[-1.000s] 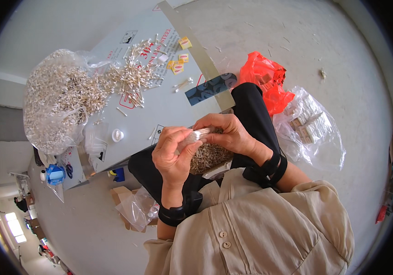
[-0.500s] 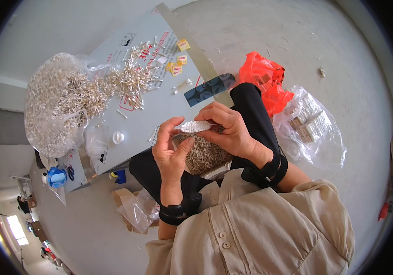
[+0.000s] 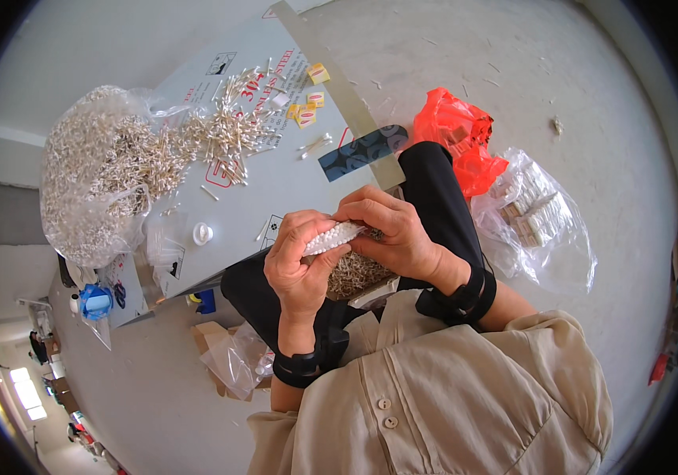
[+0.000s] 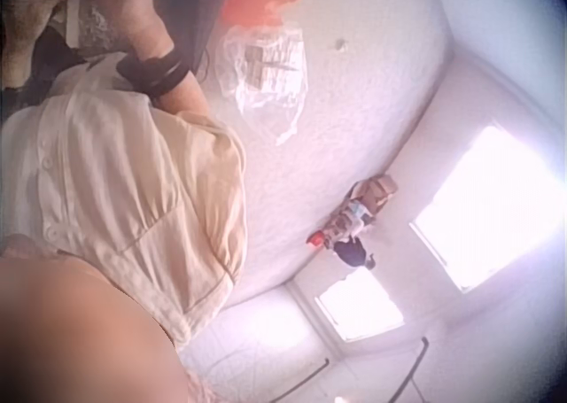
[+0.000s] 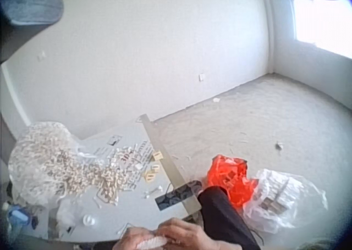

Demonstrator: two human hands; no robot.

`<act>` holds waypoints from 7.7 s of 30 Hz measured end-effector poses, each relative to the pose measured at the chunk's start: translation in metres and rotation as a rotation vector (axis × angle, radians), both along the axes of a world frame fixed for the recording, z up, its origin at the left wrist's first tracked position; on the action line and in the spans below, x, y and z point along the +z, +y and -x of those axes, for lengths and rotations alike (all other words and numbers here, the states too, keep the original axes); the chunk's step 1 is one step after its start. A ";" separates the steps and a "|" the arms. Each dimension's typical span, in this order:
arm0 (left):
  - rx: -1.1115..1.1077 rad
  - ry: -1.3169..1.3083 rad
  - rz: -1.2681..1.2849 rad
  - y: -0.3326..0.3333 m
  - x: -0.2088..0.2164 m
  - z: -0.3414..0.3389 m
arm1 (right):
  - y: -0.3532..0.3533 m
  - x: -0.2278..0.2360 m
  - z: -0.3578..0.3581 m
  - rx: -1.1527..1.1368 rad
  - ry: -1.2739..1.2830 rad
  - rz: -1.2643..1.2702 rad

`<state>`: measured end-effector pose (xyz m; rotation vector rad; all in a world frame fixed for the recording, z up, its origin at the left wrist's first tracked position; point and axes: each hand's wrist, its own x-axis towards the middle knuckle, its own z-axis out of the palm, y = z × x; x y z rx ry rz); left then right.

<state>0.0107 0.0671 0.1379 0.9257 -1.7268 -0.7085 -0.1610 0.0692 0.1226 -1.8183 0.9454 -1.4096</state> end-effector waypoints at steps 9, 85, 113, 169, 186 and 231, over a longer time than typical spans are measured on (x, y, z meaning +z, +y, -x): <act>0.037 -0.082 0.149 0.001 0.013 0.001 | 0.000 0.005 0.002 -0.008 0.010 0.111; -0.020 0.254 -0.835 -0.018 -0.025 0.006 | -0.030 -0.035 0.016 0.181 -0.642 -0.949; -0.119 0.270 -0.838 -0.022 -0.058 0.009 | -0.057 -0.055 0.058 -0.218 -0.528 -0.868; 0.411 0.529 -0.746 -0.055 -0.082 -0.168 | -0.079 -0.087 -0.121 0.229 -0.472 -1.210; 0.597 -0.885 -0.278 -0.104 -0.140 -0.272 | -0.073 -0.081 -0.101 0.068 -0.698 -1.154; -0.113 0.325 -1.048 -0.079 -0.074 0.044 | -0.067 -0.091 0.032 0.074 -0.594 -0.816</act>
